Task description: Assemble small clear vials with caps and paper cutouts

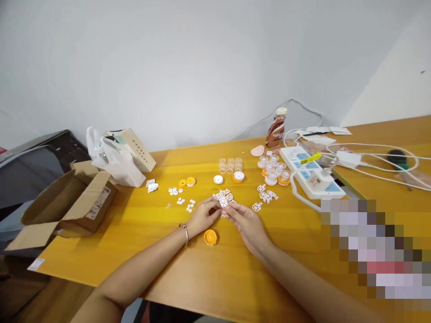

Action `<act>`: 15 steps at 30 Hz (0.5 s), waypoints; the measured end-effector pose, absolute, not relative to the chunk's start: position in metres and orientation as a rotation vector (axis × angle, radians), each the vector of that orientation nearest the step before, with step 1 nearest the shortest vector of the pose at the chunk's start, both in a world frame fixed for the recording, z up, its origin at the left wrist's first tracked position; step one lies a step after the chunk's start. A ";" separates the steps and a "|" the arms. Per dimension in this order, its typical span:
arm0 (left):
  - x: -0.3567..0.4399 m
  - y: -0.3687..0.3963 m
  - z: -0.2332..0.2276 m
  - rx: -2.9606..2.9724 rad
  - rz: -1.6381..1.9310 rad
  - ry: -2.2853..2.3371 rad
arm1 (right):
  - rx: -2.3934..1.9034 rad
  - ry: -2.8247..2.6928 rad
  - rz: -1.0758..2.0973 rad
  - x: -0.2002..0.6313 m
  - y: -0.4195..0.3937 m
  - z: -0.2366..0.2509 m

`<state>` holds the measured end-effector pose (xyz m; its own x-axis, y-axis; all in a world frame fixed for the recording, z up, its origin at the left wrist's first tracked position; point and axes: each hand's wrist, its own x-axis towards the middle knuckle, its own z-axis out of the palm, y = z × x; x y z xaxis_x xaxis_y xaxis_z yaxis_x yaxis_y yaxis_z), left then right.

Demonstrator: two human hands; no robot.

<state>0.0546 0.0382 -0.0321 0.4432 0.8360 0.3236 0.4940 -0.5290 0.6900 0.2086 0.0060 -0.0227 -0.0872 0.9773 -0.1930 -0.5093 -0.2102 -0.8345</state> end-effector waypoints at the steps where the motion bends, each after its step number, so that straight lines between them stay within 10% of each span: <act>1: 0.054 0.038 -0.033 2.190 0.899 1.113 | -0.919 -0.714 1.606 0.208 0.006 -0.023; 15: 0.052 0.035 -0.034 2.282 0.846 1.020 | -0.928 -0.758 1.641 0.205 0.005 -0.026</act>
